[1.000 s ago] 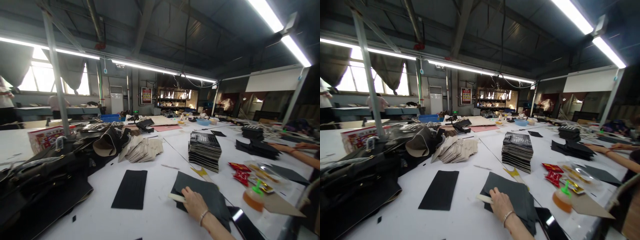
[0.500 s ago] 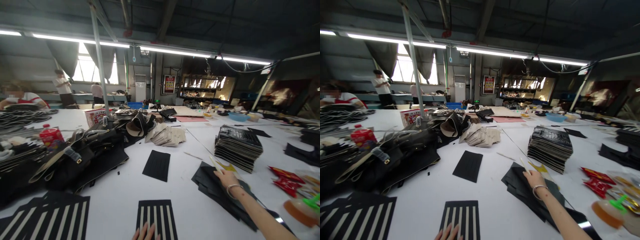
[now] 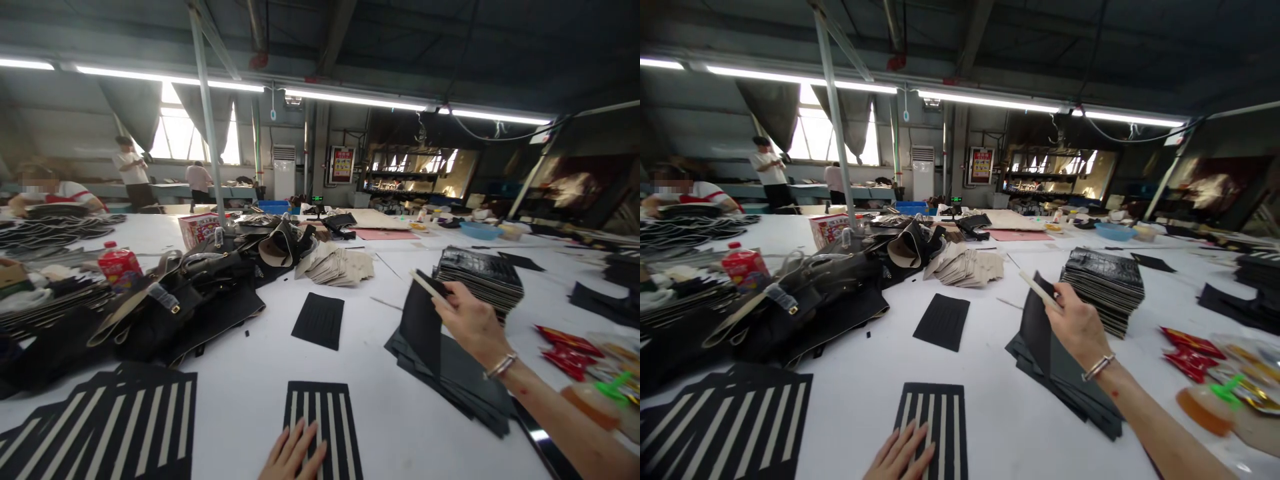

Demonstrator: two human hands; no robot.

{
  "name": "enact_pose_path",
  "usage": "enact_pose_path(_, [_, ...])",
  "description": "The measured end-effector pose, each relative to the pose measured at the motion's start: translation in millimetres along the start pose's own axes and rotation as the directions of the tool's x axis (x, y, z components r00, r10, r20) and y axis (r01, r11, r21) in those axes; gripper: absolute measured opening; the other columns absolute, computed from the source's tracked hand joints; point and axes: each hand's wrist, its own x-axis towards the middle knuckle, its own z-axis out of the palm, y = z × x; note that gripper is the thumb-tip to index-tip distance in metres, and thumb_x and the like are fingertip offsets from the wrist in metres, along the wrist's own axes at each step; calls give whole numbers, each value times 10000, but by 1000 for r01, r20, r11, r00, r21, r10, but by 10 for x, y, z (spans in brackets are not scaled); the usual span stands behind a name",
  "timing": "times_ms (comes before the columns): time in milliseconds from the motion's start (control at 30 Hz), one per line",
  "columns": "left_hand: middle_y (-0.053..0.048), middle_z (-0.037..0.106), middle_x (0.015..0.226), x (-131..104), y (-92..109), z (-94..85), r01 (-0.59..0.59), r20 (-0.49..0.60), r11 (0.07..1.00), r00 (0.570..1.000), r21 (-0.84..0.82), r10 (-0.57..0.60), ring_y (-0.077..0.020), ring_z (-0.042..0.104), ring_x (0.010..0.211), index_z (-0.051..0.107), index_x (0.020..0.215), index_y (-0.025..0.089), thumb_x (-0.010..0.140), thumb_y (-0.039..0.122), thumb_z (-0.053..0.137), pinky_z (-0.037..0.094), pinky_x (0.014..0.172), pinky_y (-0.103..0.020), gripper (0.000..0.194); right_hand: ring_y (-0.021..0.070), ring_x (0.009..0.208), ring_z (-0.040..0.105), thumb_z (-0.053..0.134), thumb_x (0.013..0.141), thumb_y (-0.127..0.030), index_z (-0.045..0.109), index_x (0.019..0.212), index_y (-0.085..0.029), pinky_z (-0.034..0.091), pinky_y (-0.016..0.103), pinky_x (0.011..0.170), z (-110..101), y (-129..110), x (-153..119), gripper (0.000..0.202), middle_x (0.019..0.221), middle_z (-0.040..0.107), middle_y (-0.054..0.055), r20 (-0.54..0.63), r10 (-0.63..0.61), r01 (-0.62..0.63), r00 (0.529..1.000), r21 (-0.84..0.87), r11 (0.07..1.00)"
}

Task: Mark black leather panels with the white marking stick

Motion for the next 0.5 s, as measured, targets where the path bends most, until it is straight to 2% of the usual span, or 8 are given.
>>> enact_pose_path(100, [-19,394,1351,55,-134,-166,18,165,938,985,-346,42,-233,440,1185,286,1366,348,910,376,449,453,931,-316,486,170,572,561,505,757,-383,527,1090,-216,382,279,568,7,-309,-150,373,686,649,15,128,12,-41,992,224,974])
enact_pose_path(200, [1,367,1394,174,-325,-373,93,326,759,931,-645,163,-283,329,1263,409,1293,375,871,344,497,294,1040,-488,432,113,432,437,524,744,-418,521,1021,-210,305,246,439,66,-513,-288,346,569,571,-30,319,18,-162,948,433,887])
enact_pose_path(267, [9,425,1371,299,-427,-519,121,388,698,890,-706,239,-313,330,1266,508,1200,359,767,248,572,186,1048,-580,452,73,364,319,540,737,-436,493,950,-220,204,217,368,99,-616,-385,307,496,455,-83,450,6,-297,893,578,760])
enact_pose_path(333, [6,509,1302,442,-483,-654,123,406,692,875,-712,263,-318,374,1245,573,1100,320,647,161,580,134,1049,-597,480,48,337,246,573,715,-435,455,896,-227,146,193,337,110,-724,-495,299,474,351,-118,545,-1,-431,839,665,609])
enact_pose_path(400, [3,580,1209,567,-501,-757,98,380,692,886,-715,267,-305,420,1217,607,1003,283,565,125,562,113,1061,-571,468,30,319,210,604,690,-419,429,880,-228,126,175,316,97,-850,-619,321,475,306,-136,603,-12,-522,797,699,488])
enact_pose_path(500, [11,622,1121,665,-510,-809,52,322,694,909,-718,266,-275,484,1158,605,934,264,476,90,535,69,1082,-519,495,16,296,182,628,672,-389,416,868,-224,99,161,295,62,-1061,-802,332,464,288,-150,649,-44,-594,759,719,362])
